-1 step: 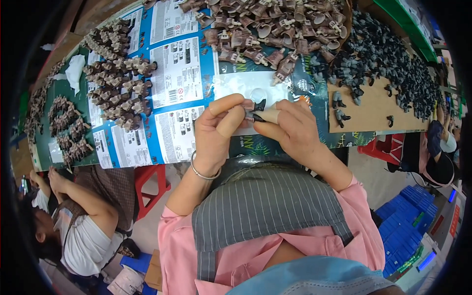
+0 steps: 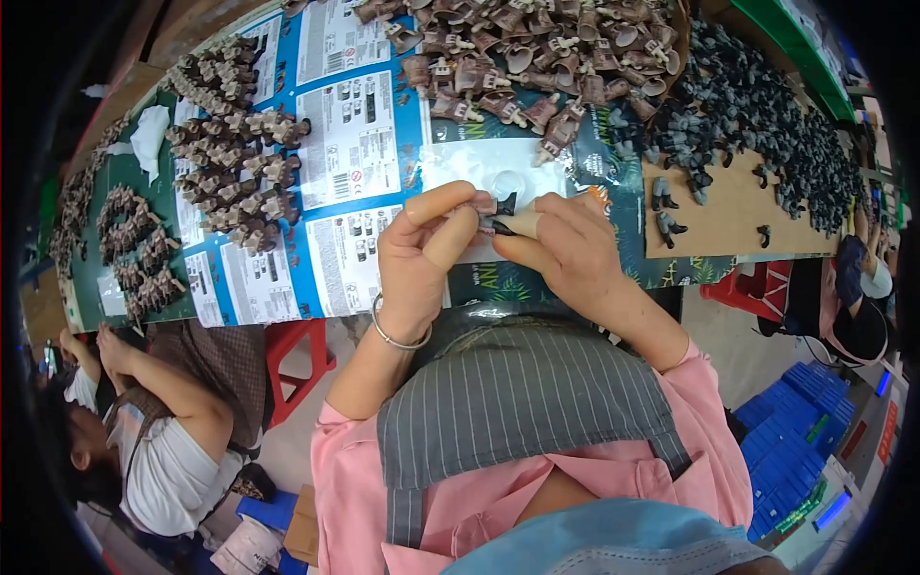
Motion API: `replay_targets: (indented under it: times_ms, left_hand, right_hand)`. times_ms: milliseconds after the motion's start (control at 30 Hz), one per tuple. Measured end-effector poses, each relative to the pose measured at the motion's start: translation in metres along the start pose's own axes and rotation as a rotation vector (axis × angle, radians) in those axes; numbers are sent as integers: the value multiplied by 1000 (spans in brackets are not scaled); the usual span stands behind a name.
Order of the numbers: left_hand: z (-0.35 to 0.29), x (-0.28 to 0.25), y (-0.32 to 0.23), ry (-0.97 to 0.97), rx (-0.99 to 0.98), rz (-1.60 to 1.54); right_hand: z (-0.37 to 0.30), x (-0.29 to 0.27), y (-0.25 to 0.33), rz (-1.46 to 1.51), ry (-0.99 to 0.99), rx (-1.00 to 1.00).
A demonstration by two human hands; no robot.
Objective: The person assembles small plastic animal components into finished units by hand at a factory workbench.
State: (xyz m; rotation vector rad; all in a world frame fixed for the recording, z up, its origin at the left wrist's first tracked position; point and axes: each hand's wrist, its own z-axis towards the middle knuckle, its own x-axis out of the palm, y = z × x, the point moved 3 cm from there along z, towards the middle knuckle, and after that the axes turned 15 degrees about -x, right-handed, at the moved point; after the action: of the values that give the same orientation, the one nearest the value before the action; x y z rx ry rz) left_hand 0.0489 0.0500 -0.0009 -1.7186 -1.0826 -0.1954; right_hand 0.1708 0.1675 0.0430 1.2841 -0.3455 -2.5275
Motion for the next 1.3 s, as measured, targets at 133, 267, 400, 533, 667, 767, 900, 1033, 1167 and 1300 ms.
replay_targets:
  times_ms: [133, 267, 400, 533, 667, 767, 900, 1033, 1167, 1300]
  left_hand:
    - [-8, -8, -16, -103, 268, 247]
    - [-12, -23, -33, -365, 560, 927]
    - [-13, -27, -38, -310, 660, 1179]
    - [-11, -25, -31, -234, 615, 1216]
    - [-4, -24, -25, -261, 618, 1091]
    - [-2, -25, -29, -268, 571, 1067]
    - [-3, -23, -25, -272, 580, 1092]
    - [-3, -28, -25, -304, 530, 1066]
    - [-16, -37, -27, -336, 461, 949]
    - [-35, -66, -30, -424, 399, 806]
  right_hand:
    - [9, 27, 9, -88, 35, -59]
    - [29, 36, 18, -172, 236, -144]
    - [44, 27, 13, 23, 254, -120]
    - [56, 33, 2, 156, 126, -153]
    - [51, 46, -1, 173, 146, -207]
    - [46, 48, -3, 114, 72, -220]
    - [46, 44, 1, 114, 69, -236]
    - [51, 47, -6, 159, 119, -246]
    - [55, 52, -7, 458, 257, 40]
    - [73, 60, -12, 569, 366, 180]
